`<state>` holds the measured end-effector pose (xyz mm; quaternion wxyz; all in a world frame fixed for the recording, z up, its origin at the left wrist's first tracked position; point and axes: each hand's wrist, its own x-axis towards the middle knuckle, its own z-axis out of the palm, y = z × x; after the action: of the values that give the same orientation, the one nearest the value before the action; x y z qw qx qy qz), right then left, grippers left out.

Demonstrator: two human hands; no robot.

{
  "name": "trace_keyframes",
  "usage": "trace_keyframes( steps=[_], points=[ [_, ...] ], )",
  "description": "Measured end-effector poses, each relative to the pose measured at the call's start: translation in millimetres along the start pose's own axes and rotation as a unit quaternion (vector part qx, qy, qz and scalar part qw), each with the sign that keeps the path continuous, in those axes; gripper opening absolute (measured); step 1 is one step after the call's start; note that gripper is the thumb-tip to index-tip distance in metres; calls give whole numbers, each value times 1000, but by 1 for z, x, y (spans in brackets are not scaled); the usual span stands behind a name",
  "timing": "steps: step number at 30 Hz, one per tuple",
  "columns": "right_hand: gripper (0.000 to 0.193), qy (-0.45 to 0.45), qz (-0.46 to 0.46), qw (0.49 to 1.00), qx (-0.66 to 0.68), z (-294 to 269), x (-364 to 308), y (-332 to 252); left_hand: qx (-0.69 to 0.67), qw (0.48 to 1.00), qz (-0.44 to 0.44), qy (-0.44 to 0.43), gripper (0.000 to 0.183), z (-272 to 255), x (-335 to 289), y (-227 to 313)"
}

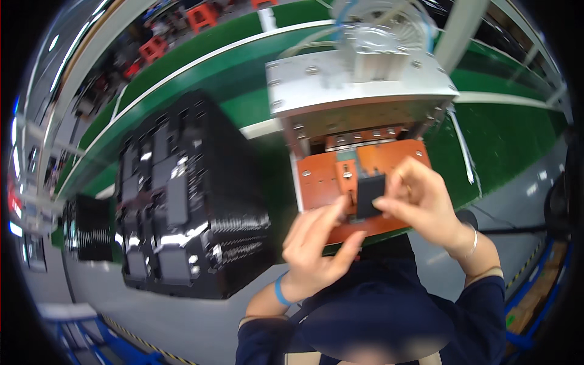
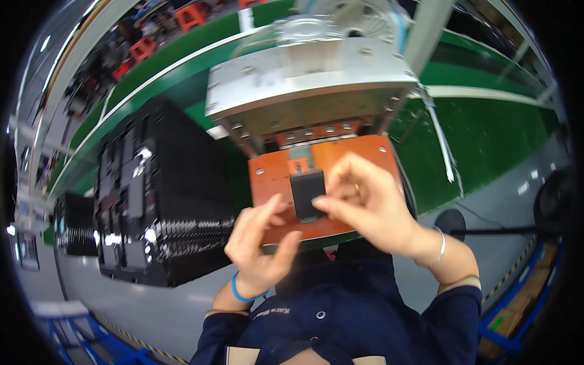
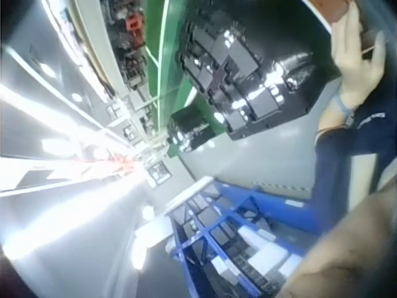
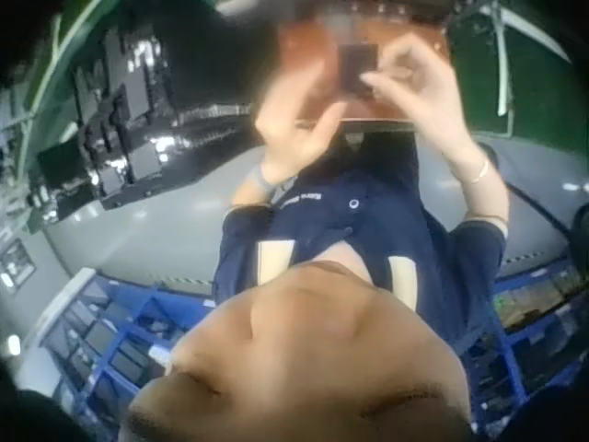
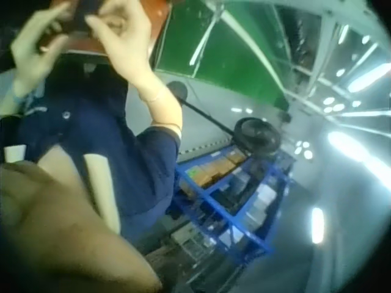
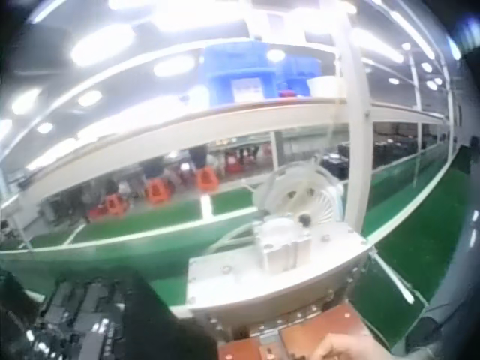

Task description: Placing small components into a heat-pressing machine and سپس inserting them into a large black plastic assembly.

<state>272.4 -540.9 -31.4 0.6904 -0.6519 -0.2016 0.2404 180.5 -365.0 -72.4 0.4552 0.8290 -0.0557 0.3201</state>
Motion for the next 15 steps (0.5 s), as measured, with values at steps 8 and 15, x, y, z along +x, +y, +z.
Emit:
trace_keyframes(
  steps=[8,15],
  points=[
    [26,-276,-211,929,-129,55,13,-44,17,986,153,58,41,-81,-23,44],
    [35,-149,-536,746,-366,129,122,-33,310,865,-23,395,28,-204,24,22]
  ],
)
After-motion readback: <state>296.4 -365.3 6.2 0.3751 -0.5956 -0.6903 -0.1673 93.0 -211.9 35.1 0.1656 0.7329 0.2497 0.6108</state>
